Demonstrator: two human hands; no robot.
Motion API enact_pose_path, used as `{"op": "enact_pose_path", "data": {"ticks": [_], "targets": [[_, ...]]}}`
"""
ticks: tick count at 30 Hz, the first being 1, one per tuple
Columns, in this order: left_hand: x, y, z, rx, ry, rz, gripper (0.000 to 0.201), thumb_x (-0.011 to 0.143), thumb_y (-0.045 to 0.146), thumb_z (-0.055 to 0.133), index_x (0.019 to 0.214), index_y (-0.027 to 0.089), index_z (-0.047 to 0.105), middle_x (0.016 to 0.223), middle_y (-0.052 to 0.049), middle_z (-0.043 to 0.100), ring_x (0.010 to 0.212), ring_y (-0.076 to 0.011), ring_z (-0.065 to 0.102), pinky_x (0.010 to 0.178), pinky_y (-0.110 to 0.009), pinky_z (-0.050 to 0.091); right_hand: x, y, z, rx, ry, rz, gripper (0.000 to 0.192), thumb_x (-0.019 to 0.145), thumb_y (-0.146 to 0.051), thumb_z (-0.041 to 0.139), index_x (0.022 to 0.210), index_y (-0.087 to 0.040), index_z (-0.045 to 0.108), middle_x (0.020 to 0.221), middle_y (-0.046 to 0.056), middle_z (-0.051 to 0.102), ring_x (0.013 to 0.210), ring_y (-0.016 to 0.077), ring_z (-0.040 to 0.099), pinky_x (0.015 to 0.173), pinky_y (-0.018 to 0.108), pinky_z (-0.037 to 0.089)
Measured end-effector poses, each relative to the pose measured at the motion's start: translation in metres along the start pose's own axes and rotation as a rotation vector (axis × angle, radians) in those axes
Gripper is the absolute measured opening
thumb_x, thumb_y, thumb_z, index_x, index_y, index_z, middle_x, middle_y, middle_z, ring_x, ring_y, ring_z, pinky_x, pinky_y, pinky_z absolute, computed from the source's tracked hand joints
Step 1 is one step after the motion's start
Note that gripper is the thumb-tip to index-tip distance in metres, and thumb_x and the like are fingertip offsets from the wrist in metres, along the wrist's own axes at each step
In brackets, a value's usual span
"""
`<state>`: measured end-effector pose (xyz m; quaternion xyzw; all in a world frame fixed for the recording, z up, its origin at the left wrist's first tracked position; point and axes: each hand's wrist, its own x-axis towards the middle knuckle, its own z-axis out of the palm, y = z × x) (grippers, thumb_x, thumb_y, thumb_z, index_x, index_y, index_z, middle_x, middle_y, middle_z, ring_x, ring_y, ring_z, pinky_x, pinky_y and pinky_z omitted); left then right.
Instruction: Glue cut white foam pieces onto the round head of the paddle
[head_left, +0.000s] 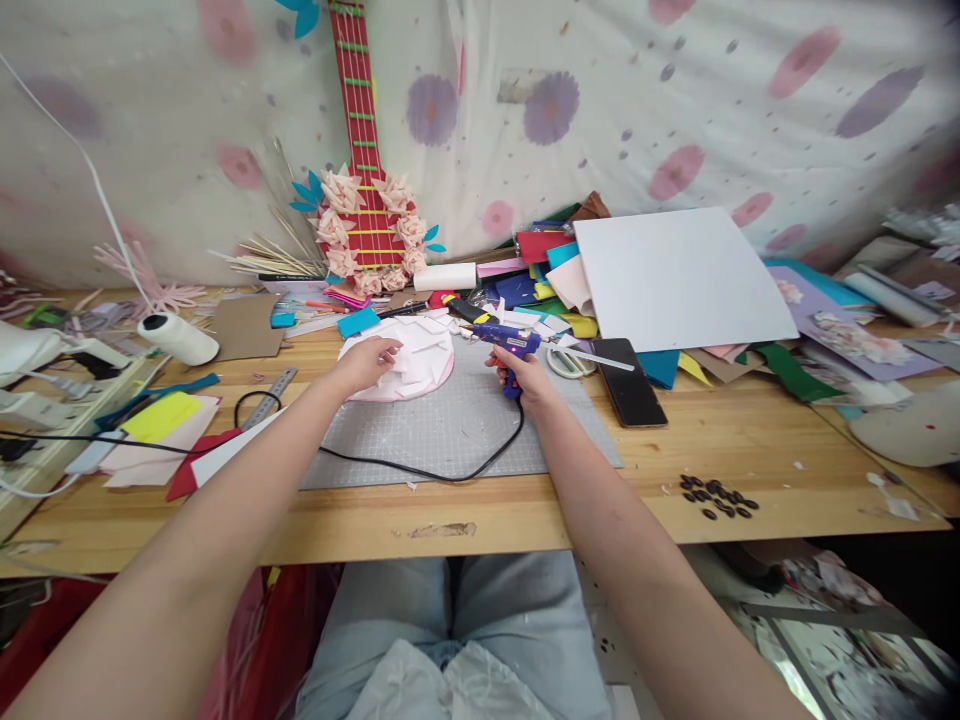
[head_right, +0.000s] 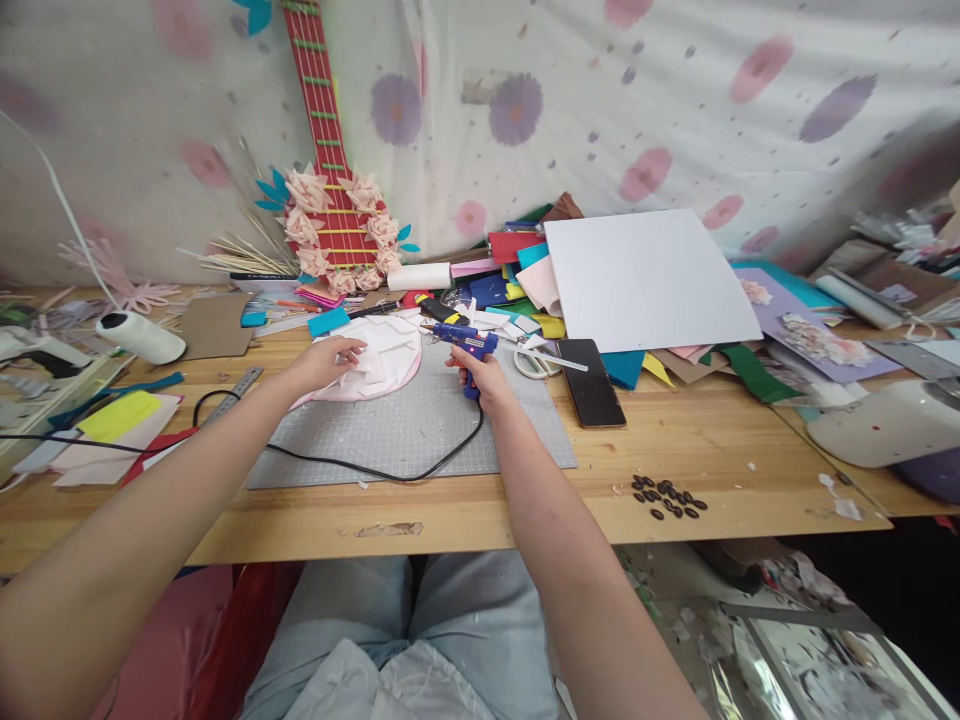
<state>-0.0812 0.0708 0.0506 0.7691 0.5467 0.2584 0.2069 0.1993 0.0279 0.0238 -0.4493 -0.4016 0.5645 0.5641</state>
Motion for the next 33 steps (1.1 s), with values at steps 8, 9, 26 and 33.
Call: {"op": "enact_pose_path", "data": {"ticks": [8, 9, 26, 33], "targets": [[0.001, 0.011, -0.006, 0.049, 0.024, 0.068, 0.039, 0.070, 0.013, 0.052, 0.108, 0.018, 0.062, 0.102, -0.006, 0.066, 0.085, -0.0168, 0.064, 0.083, -0.033, 0.048, 0.002, 0.000, -0.001, 0.054, 0.026, 0.000, 0.039, 0.053, -0.047, 0.079, 0.070, -0.017, 0.061, 0.068, 0.000, 0.065, 0.047, 0.0046, 0.043, 0.041, 0.018, 0.037], [0.001, 0.014, -0.007, 0.055, 0.042, 0.070, 0.039, 0.072, 0.012, 0.051, 0.109, 0.018, 0.062, 0.103, -0.006, 0.065, 0.086, -0.0166, 0.064, 0.084, -0.032, 0.048, 0.003, 0.000, -0.002, 0.067, 0.045, -0.007, 0.038, 0.053, -0.047, 0.078, 0.071, -0.017, 0.061, 0.067, 0.000, 0.065, 0.047, 0.0044, 0.043, 0.041, 0.018, 0.037], [-0.004, 0.047, -0.001, 0.529, -0.368, 0.264, 0.072, 0.062, 0.009, 0.052, 0.134, 0.016, 0.044, 0.128, -0.007, 0.056, 0.121, -0.0228, 0.048, 0.103, -0.034, 0.037, 0.015, -0.004, -0.022, 0.204, 0.312, 0.001, 0.030, 0.061, -0.039, 0.076, 0.071, -0.017, 0.058, 0.065, -0.002, 0.064, 0.042, 0.0024, 0.040, 0.036, 0.015, 0.033], [-0.008, 0.040, -0.002, 0.590, -0.397, 0.341, 0.069, 0.064, 0.015, 0.056, 0.132, 0.014, 0.045, 0.133, -0.009, 0.052, 0.124, -0.0226, 0.045, 0.106, -0.032, 0.034, 0.000, -0.005, -0.009, -0.155, -0.073, 0.046, 0.034, 0.058, -0.045, 0.077, 0.068, -0.016, 0.063, 0.068, 0.003, 0.066, 0.047, 0.0056, 0.043, 0.041, 0.019, 0.037]]}}
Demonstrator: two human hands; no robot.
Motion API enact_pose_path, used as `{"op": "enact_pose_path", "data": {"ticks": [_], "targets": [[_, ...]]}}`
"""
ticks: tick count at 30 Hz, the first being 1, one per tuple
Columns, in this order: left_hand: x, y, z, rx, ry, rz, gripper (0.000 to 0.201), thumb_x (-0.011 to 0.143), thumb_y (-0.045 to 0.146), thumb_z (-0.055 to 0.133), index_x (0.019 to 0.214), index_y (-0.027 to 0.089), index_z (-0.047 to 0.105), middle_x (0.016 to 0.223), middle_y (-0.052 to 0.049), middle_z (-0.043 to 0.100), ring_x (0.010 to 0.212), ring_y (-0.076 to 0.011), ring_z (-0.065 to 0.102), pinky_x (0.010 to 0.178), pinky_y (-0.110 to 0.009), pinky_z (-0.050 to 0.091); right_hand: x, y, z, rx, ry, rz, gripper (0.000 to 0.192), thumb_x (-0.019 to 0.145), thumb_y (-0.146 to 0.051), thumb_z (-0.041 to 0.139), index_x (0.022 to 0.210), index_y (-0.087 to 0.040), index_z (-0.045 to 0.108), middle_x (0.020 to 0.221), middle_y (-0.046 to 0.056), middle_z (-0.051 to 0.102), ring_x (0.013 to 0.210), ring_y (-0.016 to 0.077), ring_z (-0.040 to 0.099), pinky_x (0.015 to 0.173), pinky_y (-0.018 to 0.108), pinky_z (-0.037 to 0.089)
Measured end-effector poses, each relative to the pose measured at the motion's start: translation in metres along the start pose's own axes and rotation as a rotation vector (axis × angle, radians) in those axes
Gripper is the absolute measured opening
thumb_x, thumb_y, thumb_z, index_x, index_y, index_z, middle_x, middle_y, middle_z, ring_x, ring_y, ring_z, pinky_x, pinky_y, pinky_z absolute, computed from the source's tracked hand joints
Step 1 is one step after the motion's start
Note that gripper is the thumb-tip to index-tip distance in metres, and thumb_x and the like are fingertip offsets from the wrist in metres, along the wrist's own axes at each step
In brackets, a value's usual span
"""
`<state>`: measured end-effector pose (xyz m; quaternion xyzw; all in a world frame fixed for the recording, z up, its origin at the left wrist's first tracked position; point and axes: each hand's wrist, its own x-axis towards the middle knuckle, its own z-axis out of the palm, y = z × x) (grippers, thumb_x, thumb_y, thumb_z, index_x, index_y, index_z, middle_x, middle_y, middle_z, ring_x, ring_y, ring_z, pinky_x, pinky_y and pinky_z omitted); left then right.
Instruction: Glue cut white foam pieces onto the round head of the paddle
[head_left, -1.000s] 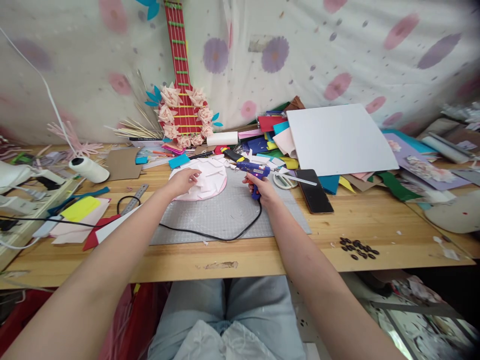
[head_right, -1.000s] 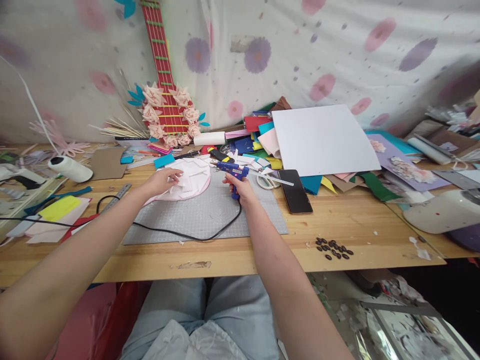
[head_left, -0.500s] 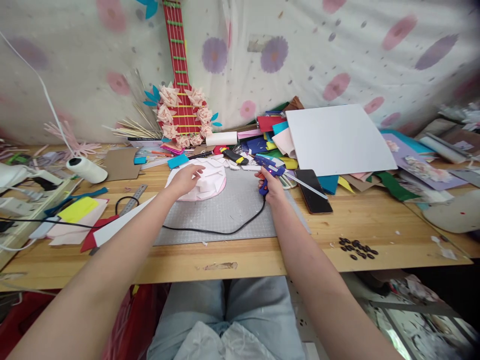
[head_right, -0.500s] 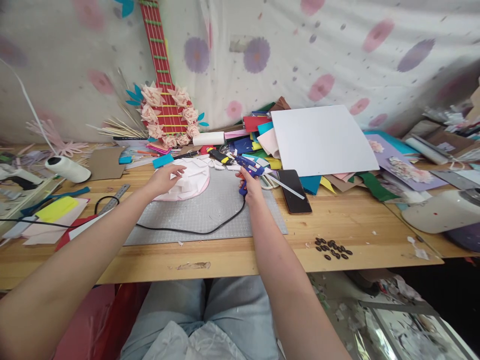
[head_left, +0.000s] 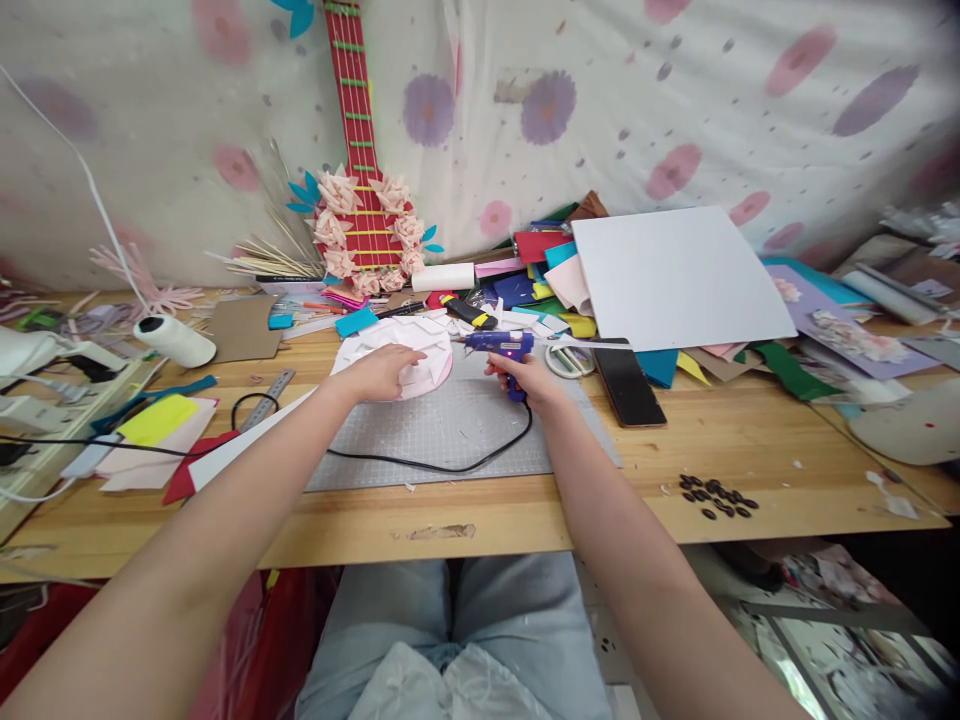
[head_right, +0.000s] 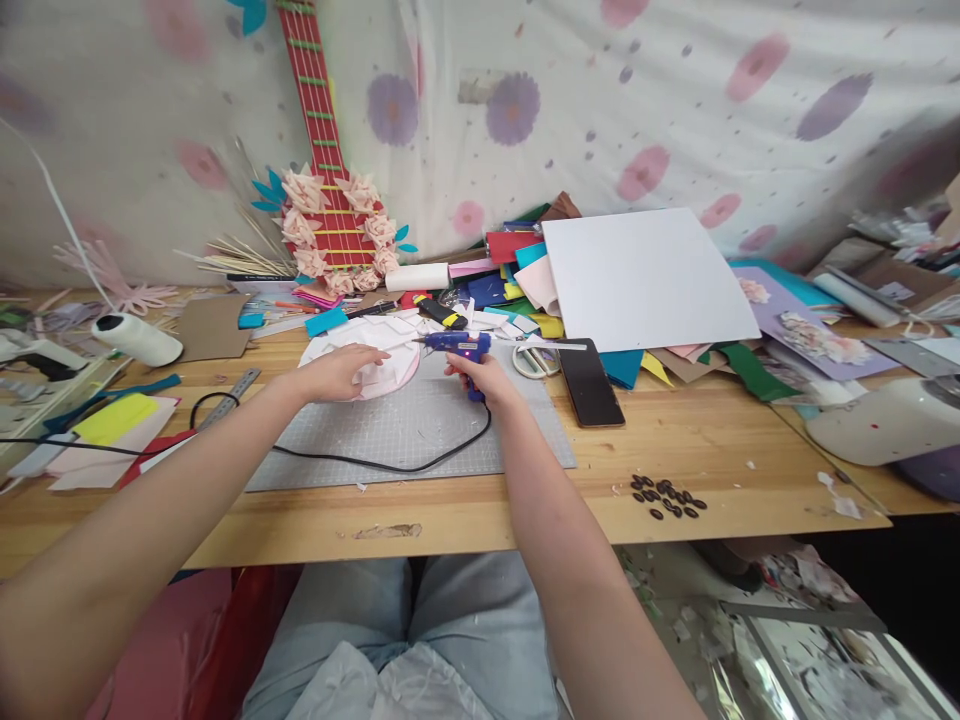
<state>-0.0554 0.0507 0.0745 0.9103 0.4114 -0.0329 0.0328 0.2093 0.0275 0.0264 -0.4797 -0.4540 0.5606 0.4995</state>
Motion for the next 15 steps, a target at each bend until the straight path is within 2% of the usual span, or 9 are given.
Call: {"op": "enact_pose_path", "data": {"ticks": [4, 10, 15], "targets": [[0.000, -0.003, 0.000, 0.008, -0.018, -0.014, 0.070, 0.065, 0.010, 0.053, 0.134, 0.016, 0.043, 0.135, -0.007, 0.051, 0.126, -0.0206, 0.044, 0.105, -0.031, 0.035, -0.002, 0.004, 0.007, -0.149, -0.103, 0.022, 0.031, 0.062, -0.045, 0.074, 0.068, -0.016, 0.065, 0.069, 0.004, 0.066, 0.047, 0.0067, 0.043, 0.043, 0.022, 0.038], [0.001, -0.002, 0.002, 0.063, -0.014, 0.020, 0.071, 0.068, 0.006, 0.053, 0.137, 0.018, 0.038, 0.138, -0.009, 0.047, 0.126, -0.0193, 0.043, 0.104, -0.029, 0.034, -0.001, 0.007, 0.009, -0.190, -0.110, 0.022, 0.030, 0.063, -0.043, 0.074, 0.070, -0.016, 0.064, 0.071, 0.004, 0.067, 0.048, 0.0069, 0.044, 0.044, 0.022, 0.038], [0.002, 0.003, 0.002, 0.093, -0.021, -0.017, 0.069, 0.073, 0.003, 0.047, 0.137, 0.023, 0.037, 0.127, -0.007, 0.056, 0.117, -0.0189, 0.051, 0.094, -0.028, 0.040, -0.004, 0.005, 0.014, -0.243, -0.126, 0.035, 0.030, 0.064, -0.043, 0.073, 0.072, -0.016, 0.063, 0.069, 0.003, 0.066, 0.048, 0.0066, 0.044, 0.044, 0.021, 0.038]]}}
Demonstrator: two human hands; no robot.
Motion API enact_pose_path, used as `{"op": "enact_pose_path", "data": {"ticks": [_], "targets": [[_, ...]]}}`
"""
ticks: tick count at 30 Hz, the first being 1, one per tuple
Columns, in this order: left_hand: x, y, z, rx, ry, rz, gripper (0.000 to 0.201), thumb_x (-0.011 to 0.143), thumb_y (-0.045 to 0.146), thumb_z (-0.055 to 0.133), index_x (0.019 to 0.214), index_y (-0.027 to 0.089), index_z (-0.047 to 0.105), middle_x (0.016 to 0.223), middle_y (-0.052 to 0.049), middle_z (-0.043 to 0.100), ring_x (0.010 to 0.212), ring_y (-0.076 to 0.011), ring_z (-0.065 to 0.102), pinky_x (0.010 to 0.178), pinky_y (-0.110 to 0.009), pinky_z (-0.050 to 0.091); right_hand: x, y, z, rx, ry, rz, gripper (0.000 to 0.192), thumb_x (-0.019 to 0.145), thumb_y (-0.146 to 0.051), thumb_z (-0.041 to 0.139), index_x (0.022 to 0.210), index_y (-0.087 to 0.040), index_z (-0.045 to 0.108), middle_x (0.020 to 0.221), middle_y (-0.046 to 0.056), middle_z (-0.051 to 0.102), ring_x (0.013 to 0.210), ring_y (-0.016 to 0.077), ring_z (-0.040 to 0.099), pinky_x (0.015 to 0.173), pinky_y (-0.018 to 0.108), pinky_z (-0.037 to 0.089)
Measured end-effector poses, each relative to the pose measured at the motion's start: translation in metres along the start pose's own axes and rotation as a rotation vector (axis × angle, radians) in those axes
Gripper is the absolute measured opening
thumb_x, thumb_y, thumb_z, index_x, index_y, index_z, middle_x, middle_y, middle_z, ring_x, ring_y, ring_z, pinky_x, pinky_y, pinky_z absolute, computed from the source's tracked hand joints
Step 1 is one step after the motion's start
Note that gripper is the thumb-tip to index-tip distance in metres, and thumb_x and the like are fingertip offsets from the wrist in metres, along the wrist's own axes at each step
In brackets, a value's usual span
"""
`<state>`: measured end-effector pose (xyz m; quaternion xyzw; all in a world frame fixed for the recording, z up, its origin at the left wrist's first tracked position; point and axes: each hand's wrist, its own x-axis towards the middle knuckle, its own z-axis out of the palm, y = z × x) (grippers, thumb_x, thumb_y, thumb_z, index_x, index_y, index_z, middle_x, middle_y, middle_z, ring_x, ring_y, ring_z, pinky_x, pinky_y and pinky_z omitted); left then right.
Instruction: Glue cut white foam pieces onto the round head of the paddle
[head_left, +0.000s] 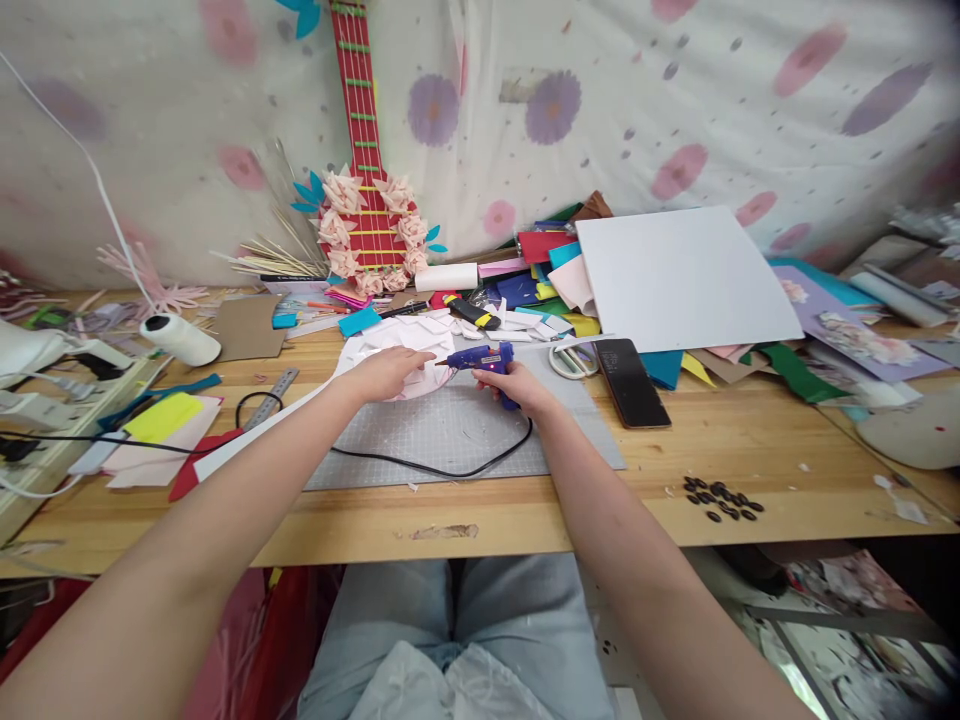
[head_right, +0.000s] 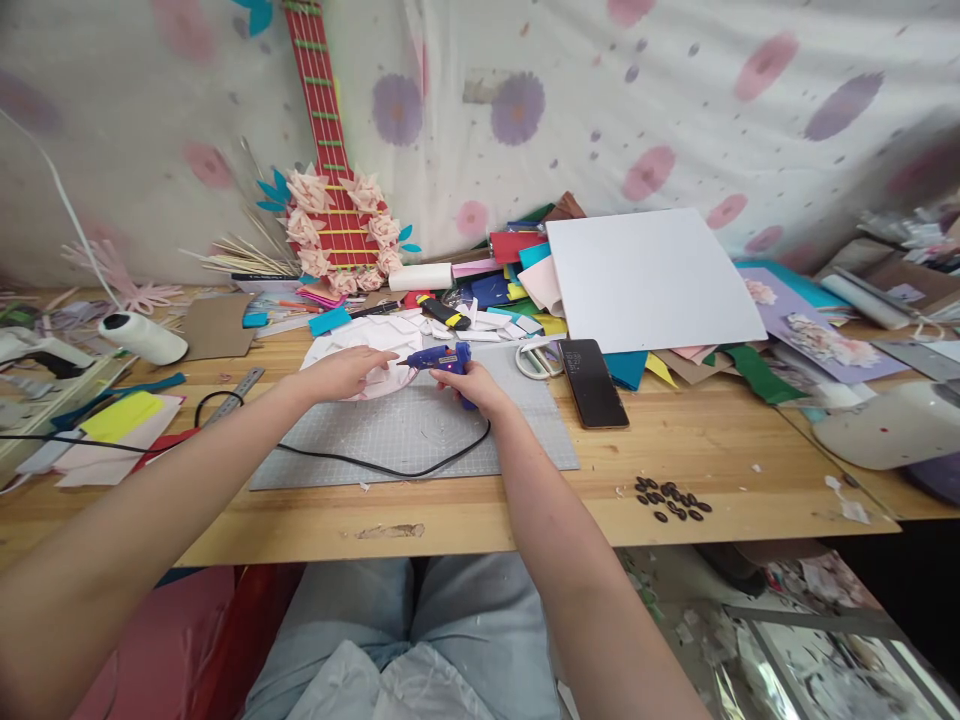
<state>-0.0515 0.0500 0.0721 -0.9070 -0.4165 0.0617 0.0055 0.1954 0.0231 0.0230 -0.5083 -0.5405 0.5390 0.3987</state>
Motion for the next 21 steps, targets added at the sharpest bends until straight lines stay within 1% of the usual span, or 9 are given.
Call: {"op": "enact_pose_path", "data": {"ticks": [4, 7, 11, 16, 21], "targets": [[-0.002, 0.002, -0.003, -0.033, 0.002, -0.046, 0.065, 0.075, 0.004, 0.043, 0.137, 0.024, 0.037, 0.117, -0.007, 0.061, 0.109, -0.0195, 0.056, 0.088, -0.028, 0.043, -0.003, -0.004, 0.007, -0.062, -0.010, 0.000, 0.029, 0.064, -0.043, 0.075, 0.070, -0.017, 0.062, 0.066, 0.002, 0.065, 0.046, 0.0069, 0.045, 0.041, 0.021, 0.037], [-0.005, 0.000, -0.008, -0.106, 0.012, -0.037, 0.063, 0.077, 0.009, 0.043, 0.138, 0.023, 0.034, 0.119, -0.005, 0.061, 0.111, -0.0193, 0.055, 0.089, -0.028, 0.043, -0.006, -0.007, 0.012, -0.073, -0.005, 0.002, 0.028, 0.061, -0.041, 0.077, 0.067, -0.018, 0.062, 0.061, 0.001, 0.063, 0.045, 0.0077, 0.046, 0.039, 0.020, 0.036], [-0.008, -0.005, -0.010, -0.194, 0.013, -0.048, 0.063, 0.078, 0.013, 0.043, 0.138, 0.026, 0.032, 0.125, -0.002, 0.059, 0.110, -0.0175, 0.056, 0.090, -0.027, 0.043, -0.007, -0.008, 0.018, -0.051, 0.006, -0.005, 0.026, 0.062, -0.040, 0.077, 0.064, -0.019, 0.061, 0.056, 0.000, 0.061, 0.043, 0.0077, 0.045, 0.037, 0.020, 0.033], [-0.007, -0.010, -0.006, -0.267, 0.039, -0.037, 0.061, 0.078, 0.017, 0.044, 0.137, 0.025, 0.034, 0.125, -0.001, 0.060, 0.112, -0.0169, 0.056, 0.091, -0.027, 0.042, -0.003, -0.003, 0.020, -0.008, 0.018, -0.022, 0.026, 0.063, -0.041, 0.075, 0.065, -0.019, 0.062, 0.058, 0.001, 0.062, 0.044, 0.0071, 0.045, 0.038, 0.020, 0.036], [-0.007, -0.013, -0.003, -0.289, 0.055, -0.031, 0.056, 0.082, 0.019, 0.040, 0.137, 0.026, 0.033, 0.125, -0.002, 0.060, 0.113, -0.0165, 0.056, 0.092, -0.028, 0.042, -0.003, -0.002, 0.020, -0.016, 0.030, -0.020, 0.028, 0.063, -0.043, 0.075, 0.066, -0.019, 0.061, 0.059, 0.001, 0.060, 0.043, 0.0078, 0.045, 0.039, 0.022, 0.035]]}}
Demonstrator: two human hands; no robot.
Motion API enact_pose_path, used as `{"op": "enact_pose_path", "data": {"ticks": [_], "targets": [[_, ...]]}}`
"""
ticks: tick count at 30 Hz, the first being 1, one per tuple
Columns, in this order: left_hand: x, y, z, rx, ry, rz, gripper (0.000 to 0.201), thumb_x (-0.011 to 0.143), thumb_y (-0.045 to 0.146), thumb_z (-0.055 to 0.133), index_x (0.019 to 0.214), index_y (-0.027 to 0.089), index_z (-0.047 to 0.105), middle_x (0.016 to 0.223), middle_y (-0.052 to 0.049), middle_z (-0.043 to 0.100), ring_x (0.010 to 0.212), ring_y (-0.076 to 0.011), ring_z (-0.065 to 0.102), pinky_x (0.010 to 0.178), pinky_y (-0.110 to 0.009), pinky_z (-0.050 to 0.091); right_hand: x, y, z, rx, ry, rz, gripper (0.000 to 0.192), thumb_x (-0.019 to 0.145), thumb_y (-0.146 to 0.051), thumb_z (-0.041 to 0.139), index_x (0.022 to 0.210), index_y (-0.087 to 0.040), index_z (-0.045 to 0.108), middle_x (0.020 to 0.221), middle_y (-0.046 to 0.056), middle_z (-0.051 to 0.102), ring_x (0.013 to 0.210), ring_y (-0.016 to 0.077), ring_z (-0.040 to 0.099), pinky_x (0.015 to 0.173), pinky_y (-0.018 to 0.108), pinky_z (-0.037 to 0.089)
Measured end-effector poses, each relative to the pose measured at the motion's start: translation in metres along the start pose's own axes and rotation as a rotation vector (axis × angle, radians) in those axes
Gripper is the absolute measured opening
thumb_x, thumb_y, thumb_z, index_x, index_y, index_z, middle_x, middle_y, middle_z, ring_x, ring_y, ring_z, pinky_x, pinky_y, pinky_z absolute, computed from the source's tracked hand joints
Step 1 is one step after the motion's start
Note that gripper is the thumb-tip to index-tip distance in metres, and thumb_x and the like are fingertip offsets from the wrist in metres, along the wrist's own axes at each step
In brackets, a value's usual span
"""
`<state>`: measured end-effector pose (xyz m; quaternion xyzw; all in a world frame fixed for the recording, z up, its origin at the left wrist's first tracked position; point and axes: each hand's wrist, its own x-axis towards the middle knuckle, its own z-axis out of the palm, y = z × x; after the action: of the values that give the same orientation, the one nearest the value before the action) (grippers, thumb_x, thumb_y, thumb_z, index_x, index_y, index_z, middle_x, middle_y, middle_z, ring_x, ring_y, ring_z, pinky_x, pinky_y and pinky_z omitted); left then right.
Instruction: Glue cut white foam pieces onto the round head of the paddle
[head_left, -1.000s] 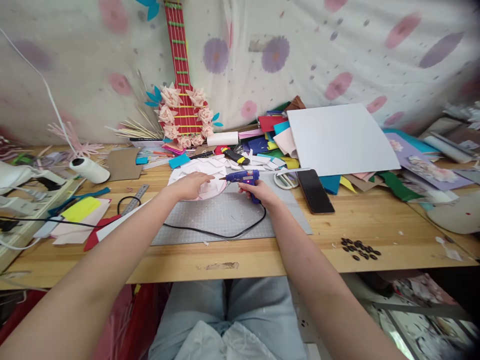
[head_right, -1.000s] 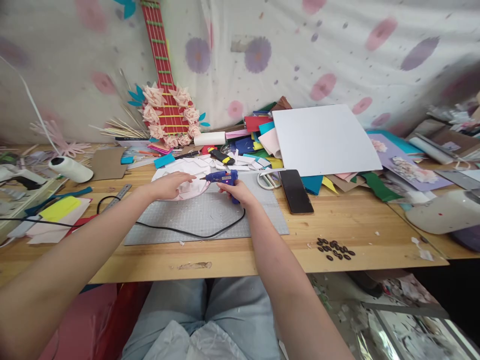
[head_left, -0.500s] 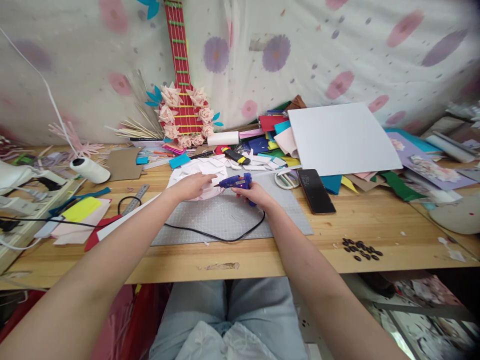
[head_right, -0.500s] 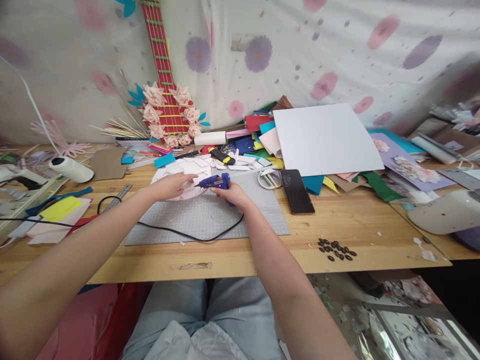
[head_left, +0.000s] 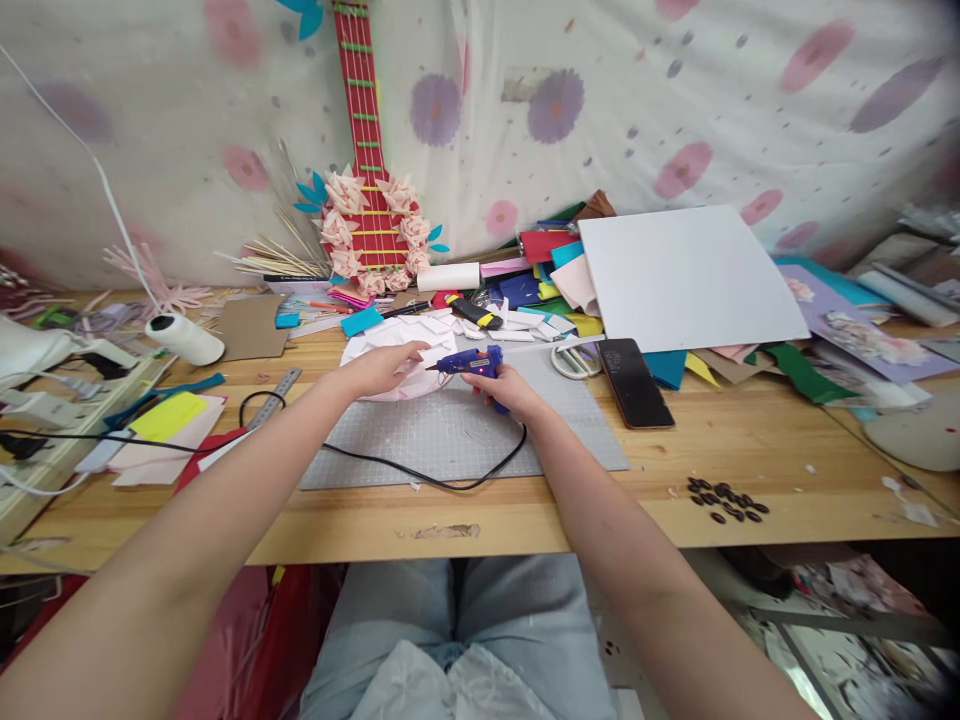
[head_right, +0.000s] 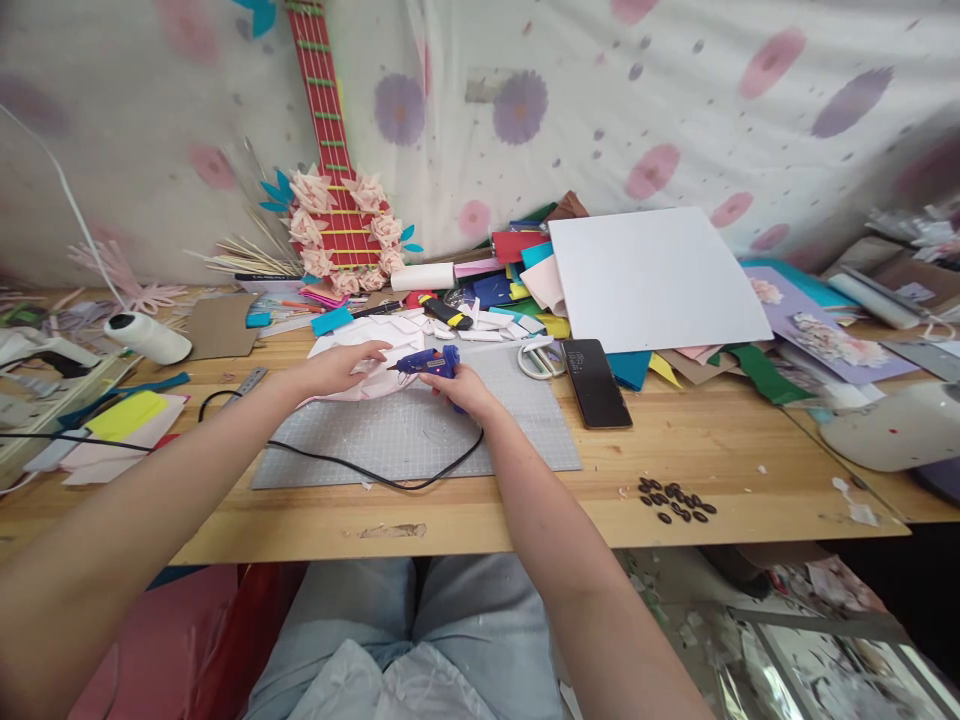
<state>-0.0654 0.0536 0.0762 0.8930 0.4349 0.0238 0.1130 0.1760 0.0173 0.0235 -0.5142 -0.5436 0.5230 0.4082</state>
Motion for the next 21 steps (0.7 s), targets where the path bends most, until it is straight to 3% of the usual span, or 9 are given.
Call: {"op": "enact_pose_path", "data": {"ticks": [6, 12, 21], "targets": [[-0.001, -0.003, 0.000, 0.023, -0.009, -0.005, 0.056, 0.082, 0.017, 0.040, 0.137, 0.026, 0.032, 0.126, -0.002, 0.059, 0.113, -0.0164, 0.055, 0.092, -0.028, 0.042, -0.002, -0.002, 0.002, -0.051, -0.007, 0.008, 0.031, 0.064, -0.044, 0.074, 0.062, -0.018, 0.058, 0.056, 0.001, 0.058, 0.043, 0.0088, 0.045, 0.040, 0.022, 0.035], [-0.006, 0.008, -0.001, 0.066, -0.036, -0.003, 0.061, 0.080, 0.010, 0.039, 0.139, 0.024, 0.031, 0.127, -0.003, 0.059, 0.114, -0.0169, 0.055, 0.093, -0.028, 0.042, -0.002, -0.002, 0.003, -0.102, -0.019, 0.009, 0.032, 0.062, -0.047, 0.075, 0.062, -0.019, 0.059, 0.055, 0.000, 0.059, 0.044, 0.0085, 0.046, 0.040, 0.021, 0.035], [-0.009, 0.016, 0.005, 0.232, -0.112, -0.019, 0.082, 0.078, 0.004, 0.041, 0.147, 0.030, 0.005, 0.132, -0.005, 0.056, 0.133, -0.0223, 0.037, 0.098, -0.032, 0.039, -0.003, -0.003, 0.004, -0.163, -0.060, -0.003, 0.027, 0.060, -0.042, 0.076, 0.066, -0.019, 0.064, 0.058, 0.000, 0.064, 0.044, 0.0089, 0.048, 0.041, 0.021, 0.036]]}}
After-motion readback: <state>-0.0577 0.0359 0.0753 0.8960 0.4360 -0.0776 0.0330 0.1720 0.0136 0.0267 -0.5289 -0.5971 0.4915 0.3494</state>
